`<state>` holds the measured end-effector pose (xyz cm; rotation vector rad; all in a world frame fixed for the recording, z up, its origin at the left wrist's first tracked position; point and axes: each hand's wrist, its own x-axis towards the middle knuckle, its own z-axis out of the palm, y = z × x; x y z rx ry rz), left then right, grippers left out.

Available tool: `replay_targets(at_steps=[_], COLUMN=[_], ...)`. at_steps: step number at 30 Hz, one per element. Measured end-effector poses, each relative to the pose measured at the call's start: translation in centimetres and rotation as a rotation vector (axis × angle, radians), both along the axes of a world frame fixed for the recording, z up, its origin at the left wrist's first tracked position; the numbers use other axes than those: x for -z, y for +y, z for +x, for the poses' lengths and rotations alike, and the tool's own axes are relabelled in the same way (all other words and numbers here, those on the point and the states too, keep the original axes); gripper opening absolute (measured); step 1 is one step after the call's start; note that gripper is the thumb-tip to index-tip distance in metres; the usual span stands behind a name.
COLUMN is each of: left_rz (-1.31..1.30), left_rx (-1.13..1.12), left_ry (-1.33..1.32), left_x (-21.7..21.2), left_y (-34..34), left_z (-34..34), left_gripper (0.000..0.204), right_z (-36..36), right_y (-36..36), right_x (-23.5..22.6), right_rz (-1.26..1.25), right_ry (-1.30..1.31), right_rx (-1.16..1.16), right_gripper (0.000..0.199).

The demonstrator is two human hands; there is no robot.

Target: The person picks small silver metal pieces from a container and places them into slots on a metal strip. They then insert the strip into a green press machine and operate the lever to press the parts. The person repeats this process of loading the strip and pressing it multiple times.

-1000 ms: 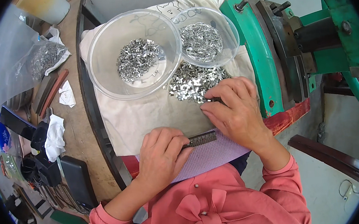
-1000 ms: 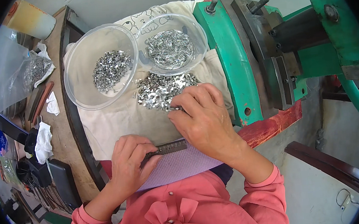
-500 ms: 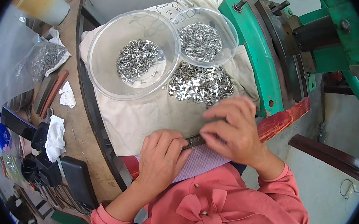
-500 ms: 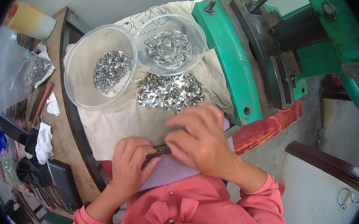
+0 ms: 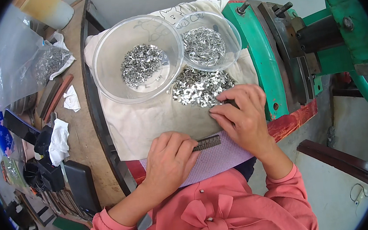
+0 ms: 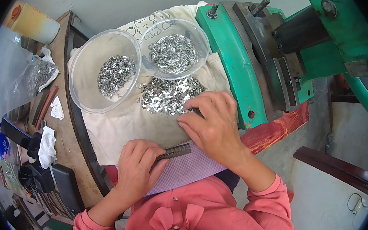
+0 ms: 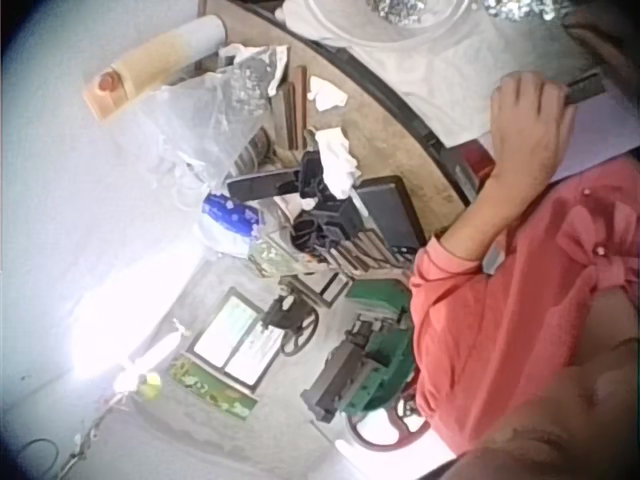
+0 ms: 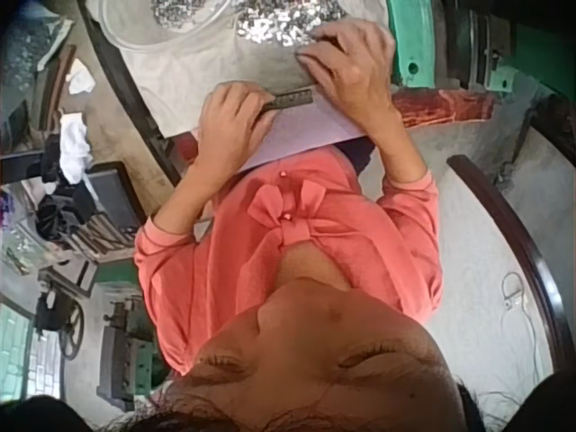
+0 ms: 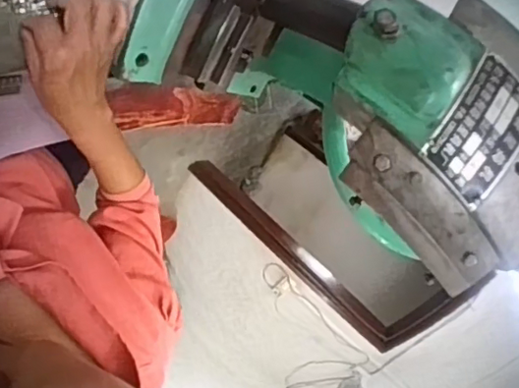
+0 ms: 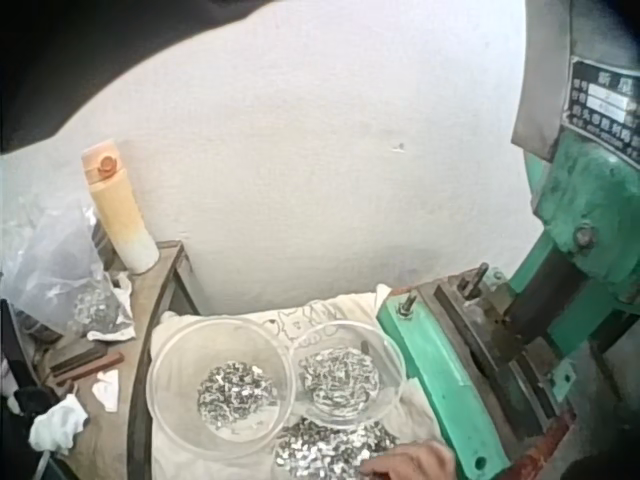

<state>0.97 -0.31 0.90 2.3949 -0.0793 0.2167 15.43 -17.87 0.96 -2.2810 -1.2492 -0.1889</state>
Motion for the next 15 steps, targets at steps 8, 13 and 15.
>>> replay_targets(at_steps=[8, 13, 15], left_rz=[0.065, 0.17, 0.232], left_rx=[-0.067, -0.118, -0.131], left_ry=[0.026, -0.05, -0.06], left_x=[-0.5, 1.0, 1.6], left_y=[1.2, 1.0, 0.9], left_z=[3.0, 5.7, 6.1], left_gripper=[0.024, 0.02, 0.018], right_z=[-0.3, -0.3, -0.3], right_y=[0.2, 0.2, 0.2], right_x=[-0.2, 0.3, 0.3], right_rz=[-0.045, -0.028, -0.013], right_ry=[-0.019, -0.002, 0.033], right_rx=[-0.062, -0.027, -0.027], right_gripper=[0.015, 0.016, 0.017])
